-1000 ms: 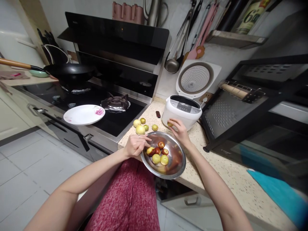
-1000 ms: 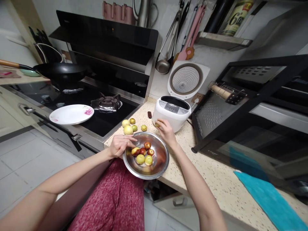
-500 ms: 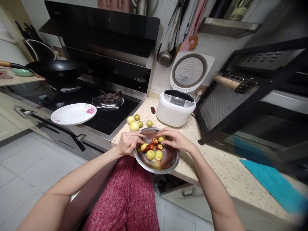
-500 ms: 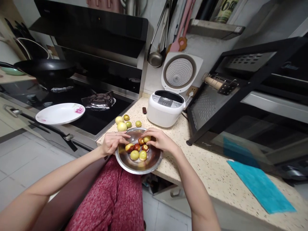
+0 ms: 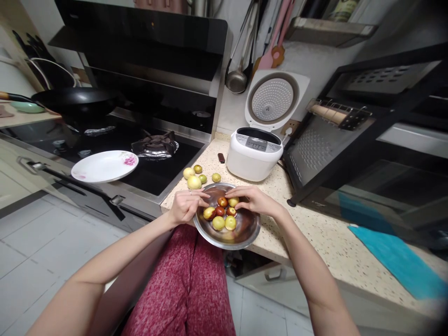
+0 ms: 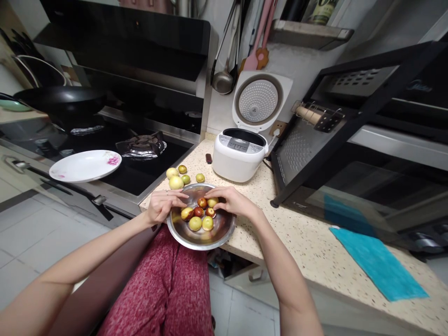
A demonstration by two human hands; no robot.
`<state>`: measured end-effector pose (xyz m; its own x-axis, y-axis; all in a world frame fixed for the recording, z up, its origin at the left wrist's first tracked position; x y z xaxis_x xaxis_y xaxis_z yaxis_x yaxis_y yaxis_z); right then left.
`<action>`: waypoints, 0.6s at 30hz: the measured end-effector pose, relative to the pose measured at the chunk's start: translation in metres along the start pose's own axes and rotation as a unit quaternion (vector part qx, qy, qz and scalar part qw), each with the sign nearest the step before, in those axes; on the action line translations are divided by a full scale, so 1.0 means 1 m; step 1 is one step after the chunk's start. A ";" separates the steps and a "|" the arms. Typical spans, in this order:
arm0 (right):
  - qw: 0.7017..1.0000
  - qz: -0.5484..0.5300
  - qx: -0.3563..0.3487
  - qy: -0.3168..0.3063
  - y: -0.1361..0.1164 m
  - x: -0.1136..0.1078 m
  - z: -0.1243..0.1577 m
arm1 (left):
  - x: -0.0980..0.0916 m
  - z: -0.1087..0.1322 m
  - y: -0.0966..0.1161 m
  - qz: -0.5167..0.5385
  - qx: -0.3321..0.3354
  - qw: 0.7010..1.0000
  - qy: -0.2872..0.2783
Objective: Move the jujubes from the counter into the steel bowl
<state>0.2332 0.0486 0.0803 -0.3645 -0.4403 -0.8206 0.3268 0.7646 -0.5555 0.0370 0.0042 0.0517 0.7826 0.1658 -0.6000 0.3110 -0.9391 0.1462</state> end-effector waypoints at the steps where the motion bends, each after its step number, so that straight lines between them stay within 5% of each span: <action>1: 1.000 -0.001 0.002 -0.002 0.001 0.000 0.000 | 0.000 0.000 0.000 0.002 -0.001 1.000 -0.001; 12: 0.998 0.018 0.018 0.064 0.004 -0.012 0.004 | -0.001 -0.002 0.002 -0.010 0.006 1.000 0.000; 18: 0.999 0.019 -0.019 0.038 -0.002 0.000 -0.002 | -0.002 -0.003 0.003 -0.016 0.011 1.000 0.007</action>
<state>0.2306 0.0480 0.0814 -0.4185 -0.3752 -0.8271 0.3092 0.7974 -0.5182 0.0382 0.0017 0.0551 0.7797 0.1991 -0.5937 0.3239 -0.9396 0.1103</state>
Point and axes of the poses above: each hand's wrist, its own z-axis away from the middle knuckle, its own x-axis out of the palm, y = z × x, the point moved 8 cm from there along -z, towards the middle knuckle, and after that the axes turned 9 degrees about -y, right-handed, at the moved point
